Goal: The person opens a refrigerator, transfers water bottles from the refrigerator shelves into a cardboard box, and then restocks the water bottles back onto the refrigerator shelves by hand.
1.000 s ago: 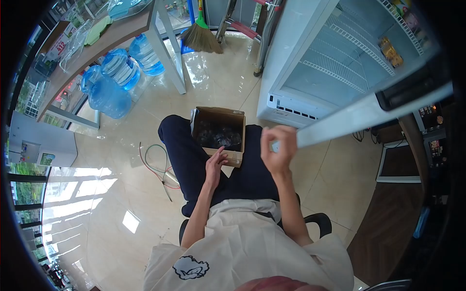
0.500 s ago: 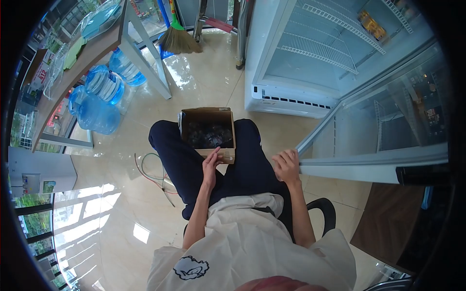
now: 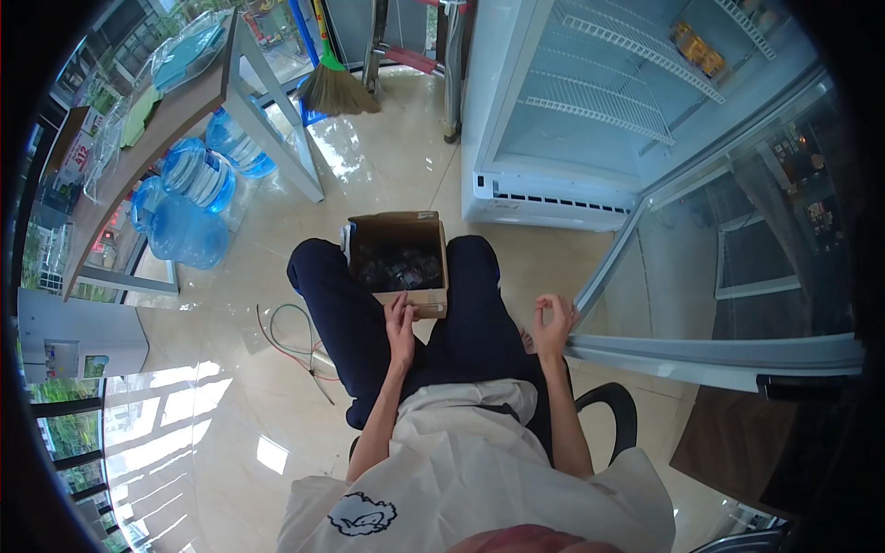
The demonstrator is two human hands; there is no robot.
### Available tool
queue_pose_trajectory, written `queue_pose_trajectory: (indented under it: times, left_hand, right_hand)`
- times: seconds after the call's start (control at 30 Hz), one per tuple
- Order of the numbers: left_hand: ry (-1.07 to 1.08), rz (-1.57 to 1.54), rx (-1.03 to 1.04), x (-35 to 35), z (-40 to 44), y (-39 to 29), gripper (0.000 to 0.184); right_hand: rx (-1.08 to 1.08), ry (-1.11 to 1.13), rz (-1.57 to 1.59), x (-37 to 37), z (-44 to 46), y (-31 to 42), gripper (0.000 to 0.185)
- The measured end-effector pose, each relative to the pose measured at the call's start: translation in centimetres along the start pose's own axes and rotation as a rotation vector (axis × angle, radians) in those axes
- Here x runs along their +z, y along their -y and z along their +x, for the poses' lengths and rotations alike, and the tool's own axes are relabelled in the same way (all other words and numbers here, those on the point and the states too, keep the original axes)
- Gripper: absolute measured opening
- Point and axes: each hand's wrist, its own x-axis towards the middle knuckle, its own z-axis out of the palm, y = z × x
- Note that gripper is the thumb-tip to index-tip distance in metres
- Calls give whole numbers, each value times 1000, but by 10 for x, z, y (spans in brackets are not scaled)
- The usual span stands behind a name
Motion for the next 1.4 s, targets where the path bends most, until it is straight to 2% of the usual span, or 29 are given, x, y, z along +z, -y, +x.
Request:
queue_pose_trajectory:
  times: [0.07,0.17,0.27,0.37,0.47,0.67,0.77,0.9,0.97,1.07,1.27,1.37,1.4]
  left_hand:
    - [-1,155,88,3,0,-3,36]
    - [6,325,133,10,-3,-12,36]
    - [36,326,144,12,1,-4,40]
    - [48,353,156,15,-2,-2,42]
    - [79,349,135,17,-4,-4,43]
    - [90,402,118,21,-20,-11,40]
    - [98,430,165,20,-26,-10,36]
    - [107,457,154,14,-36,-7,35]
    - [95,516,250,11,-42,3,36]
    - [112,464,240,10,-46,16,40]
    - [223,480,105,7,-70,5,40]
    - [288,492,104,3,-82,4,37]
    - [304,501,119,1,-85,9,36]
  right_hand:
    - [152,-14,143,10,-8,1,18]
    - [116,95,-54,10,-13,-5,18]
    - [-32,197,-248,7,-22,-20,16]
    - [37,310,-198,13,-25,-23,15]
    - [-47,263,-224,15,-25,-25,17]
    - [-62,387,-104,14,-30,-29,13]
    - [20,437,-11,22,-37,-39,13]
    - [-60,349,-124,31,-48,-42,12]
    - [-86,307,-178,28,-50,-37,11]
    - [-34,237,-213,37,-62,-45,10]
    - [75,233,-270,42,-74,-48,11]
    - [174,263,-318,49,-90,-55,13]
    - [328,236,-133,56,-97,-59,13]
